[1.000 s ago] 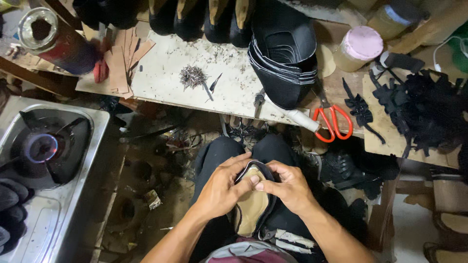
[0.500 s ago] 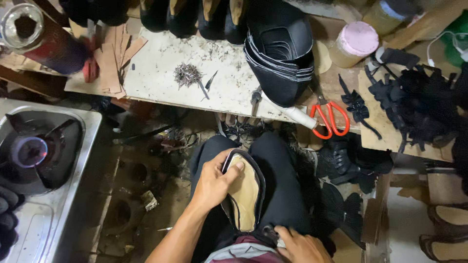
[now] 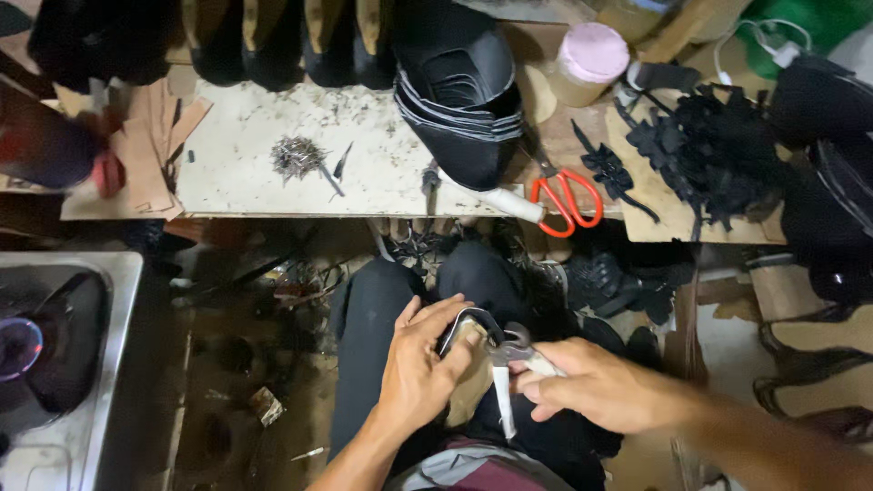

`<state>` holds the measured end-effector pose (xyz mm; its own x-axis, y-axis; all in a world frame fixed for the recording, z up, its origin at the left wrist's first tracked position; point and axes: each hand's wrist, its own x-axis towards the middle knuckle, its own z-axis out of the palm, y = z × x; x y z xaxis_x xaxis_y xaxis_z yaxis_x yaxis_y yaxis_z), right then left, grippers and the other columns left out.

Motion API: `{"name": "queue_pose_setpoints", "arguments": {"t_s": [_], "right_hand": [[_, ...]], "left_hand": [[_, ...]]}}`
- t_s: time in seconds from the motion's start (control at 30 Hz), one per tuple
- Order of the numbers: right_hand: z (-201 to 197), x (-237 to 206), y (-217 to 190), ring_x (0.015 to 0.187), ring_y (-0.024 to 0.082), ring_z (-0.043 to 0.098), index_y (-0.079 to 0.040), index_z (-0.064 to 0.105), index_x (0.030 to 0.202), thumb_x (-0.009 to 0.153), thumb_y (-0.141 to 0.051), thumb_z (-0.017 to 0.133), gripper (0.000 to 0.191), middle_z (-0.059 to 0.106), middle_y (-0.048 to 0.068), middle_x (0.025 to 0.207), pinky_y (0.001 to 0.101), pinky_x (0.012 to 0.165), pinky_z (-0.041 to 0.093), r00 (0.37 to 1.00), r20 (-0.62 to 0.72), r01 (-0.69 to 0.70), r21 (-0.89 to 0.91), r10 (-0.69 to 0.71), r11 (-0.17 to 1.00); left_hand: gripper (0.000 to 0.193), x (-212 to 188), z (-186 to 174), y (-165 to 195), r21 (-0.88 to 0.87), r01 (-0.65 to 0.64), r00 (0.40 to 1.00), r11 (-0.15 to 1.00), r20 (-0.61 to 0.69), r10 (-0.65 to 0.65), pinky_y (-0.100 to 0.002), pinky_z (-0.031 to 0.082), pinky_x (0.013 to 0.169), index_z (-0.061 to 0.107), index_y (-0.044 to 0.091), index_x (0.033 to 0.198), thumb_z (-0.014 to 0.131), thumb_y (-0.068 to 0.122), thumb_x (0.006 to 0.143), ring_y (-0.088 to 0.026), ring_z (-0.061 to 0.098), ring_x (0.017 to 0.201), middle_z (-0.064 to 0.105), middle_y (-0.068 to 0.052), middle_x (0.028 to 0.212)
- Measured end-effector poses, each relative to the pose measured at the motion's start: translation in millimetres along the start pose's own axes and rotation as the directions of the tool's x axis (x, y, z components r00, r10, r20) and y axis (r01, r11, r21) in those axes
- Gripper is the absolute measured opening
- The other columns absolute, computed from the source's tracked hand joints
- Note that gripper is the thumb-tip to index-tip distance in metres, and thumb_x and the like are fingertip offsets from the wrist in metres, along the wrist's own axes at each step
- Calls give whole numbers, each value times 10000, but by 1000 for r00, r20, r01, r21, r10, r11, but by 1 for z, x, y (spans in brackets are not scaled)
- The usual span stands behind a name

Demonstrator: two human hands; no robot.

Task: The person sits on the floor and pulls the black fabric upper of a shoe over a wooden last on their lap, tucking and pressing the edges. They use a hammer to tap and set the upper around the last, and use scissors to trim excess material, working the shoe piece section by section.

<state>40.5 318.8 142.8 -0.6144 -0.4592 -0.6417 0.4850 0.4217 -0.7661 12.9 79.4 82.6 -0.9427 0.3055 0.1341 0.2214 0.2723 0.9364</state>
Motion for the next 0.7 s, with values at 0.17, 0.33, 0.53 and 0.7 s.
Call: {"name": "queue_pose_setpoints", "arguments": {"t_s": [0.17, 0.33, 0.53, 0.7], "right_hand": [[-6, -6, -41, 976, 124, 754, -12, 650, 1116, 882, -232, 578, 329, 741, 68, 1049, 348, 784, 664, 981, 123, -142, -62, 149, 988], [-12, -14, -58, 857, 220, 781, 17, 662, 1073, 872, -187, 597, 294, 762, 115, 1002, 357, 702, 666, 941, 122, -308, -77, 316, 948], [-17, -14, -64, 786, 233, 798, 27, 669, 1028, 880, -170, 579, 262, 777, 133, 964, 334, 647, 662, 905, 133, -387, -134, 403, 912], [-19, -10, -68, 678, 241, 779, 24, 615, 981, 912, -201, 576, 238, 725, 138, 846, 365, 589, 635, 888, 126, -433, -91, 442, 897]], "left_hand": [[346, -14, 11, 17, 4, -51, 998, 999, 20, 51, -583, 240, 1192, 737, 29, 1127, 663, 113, 799, -293, 665, 1256, 777, -149, 1114], [340, -20, 15, 23, 27, -106, 994, 994, 9, 106, -592, 257, 1189, 736, 36, 1129, 676, 100, 801, -283, 680, 1240, 789, -133, 1083], [366, -22, 15, 22, 44, -157, 988, 987, 19, 156, -593, 257, 1187, 733, 30, 1145, 686, 93, 787, -295, 678, 1227, 779, -145, 1093], [358, -22, 16, 19, 61, -162, 987, 985, 24, 161, -591, 242, 1195, 737, 44, 1154, 688, 109, 805, -294, 677, 1236, 770, -147, 1135]]}}
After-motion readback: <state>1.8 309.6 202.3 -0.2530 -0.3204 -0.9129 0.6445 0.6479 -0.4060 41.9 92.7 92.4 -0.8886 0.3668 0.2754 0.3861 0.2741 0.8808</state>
